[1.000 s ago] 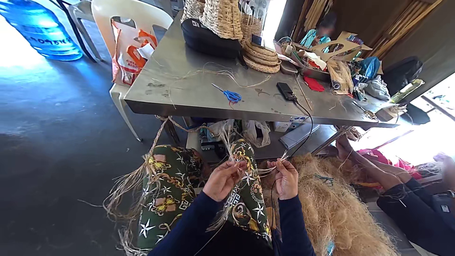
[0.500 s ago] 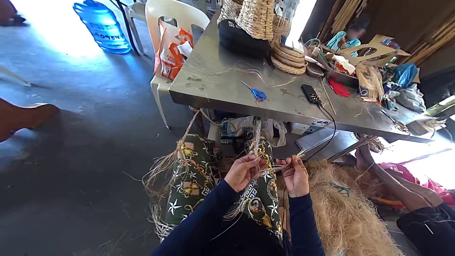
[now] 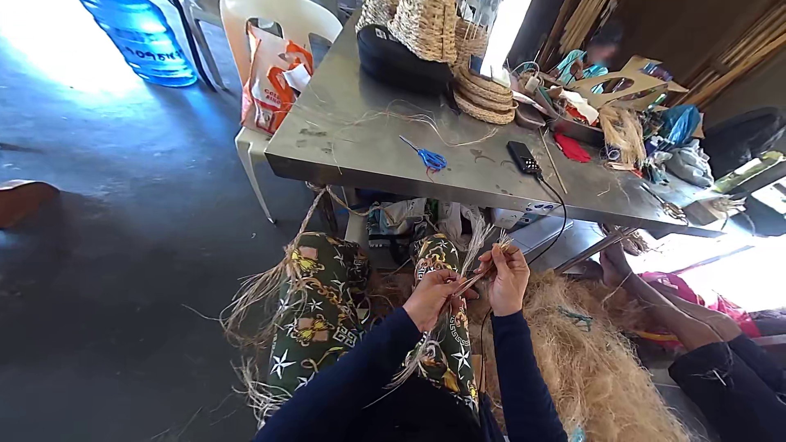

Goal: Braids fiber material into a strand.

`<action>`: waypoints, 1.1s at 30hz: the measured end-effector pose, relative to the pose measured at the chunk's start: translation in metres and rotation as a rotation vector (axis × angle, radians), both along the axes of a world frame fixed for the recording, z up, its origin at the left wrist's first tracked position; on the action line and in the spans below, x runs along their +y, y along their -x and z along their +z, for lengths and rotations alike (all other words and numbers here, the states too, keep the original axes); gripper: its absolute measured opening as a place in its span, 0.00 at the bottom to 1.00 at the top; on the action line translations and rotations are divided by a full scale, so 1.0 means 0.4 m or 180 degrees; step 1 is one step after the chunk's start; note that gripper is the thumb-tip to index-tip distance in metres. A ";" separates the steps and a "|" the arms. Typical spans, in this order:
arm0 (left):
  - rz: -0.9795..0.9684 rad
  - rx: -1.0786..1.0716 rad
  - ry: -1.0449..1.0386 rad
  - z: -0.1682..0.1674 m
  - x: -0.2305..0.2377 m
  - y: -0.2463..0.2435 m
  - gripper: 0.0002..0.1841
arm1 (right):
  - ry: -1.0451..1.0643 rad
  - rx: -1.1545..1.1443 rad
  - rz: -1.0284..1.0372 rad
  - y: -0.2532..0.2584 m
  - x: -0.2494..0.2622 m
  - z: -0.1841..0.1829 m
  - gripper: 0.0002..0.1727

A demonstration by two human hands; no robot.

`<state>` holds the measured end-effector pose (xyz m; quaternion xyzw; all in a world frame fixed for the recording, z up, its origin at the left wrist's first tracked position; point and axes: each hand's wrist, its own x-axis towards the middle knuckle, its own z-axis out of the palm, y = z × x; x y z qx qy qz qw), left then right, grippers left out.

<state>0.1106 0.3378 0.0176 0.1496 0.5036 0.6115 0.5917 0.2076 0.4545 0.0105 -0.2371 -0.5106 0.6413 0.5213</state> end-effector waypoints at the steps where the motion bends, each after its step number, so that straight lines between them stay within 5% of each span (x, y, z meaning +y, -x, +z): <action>1: 0.0055 -0.0021 -0.0001 -0.002 0.004 -0.004 0.05 | -0.0031 -0.0021 -0.0010 0.000 0.004 -0.003 0.08; 7: 0.0204 0.0007 -0.0155 -0.013 0.012 -0.024 0.26 | -0.0198 -0.0208 -0.0121 -0.004 0.020 -0.014 0.08; 16: -0.0300 0.1248 -0.0359 -0.043 0.018 -0.016 0.14 | -0.0052 -0.0363 0.0072 -0.004 0.045 -0.008 0.07; 20: -0.0259 0.0893 -0.0420 -0.042 0.020 -0.015 0.14 | -0.0027 -0.0071 -0.0014 -0.025 0.089 0.031 0.11; 23: -0.0192 0.0326 -0.0573 -0.043 0.017 -0.008 0.15 | 0.0310 -0.0053 -0.0071 -0.072 0.128 0.032 0.28; 27: -0.0405 -0.0186 -0.0780 -0.048 0.014 0.005 0.16 | 0.0524 -0.0750 0.1321 -0.131 0.088 -0.046 0.32; 30: -0.0803 -0.0490 -0.0853 -0.053 0.019 0.007 0.18 | 0.0327 -0.0802 0.2365 -0.126 0.039 -0.085 0.44; 33: -0.1183 -0.0899 -0.0992 -0.065 0.018 0.005 0.18 | 0.0171 -0.0271 0.2900 -0.113 0.021 -0.095 0.34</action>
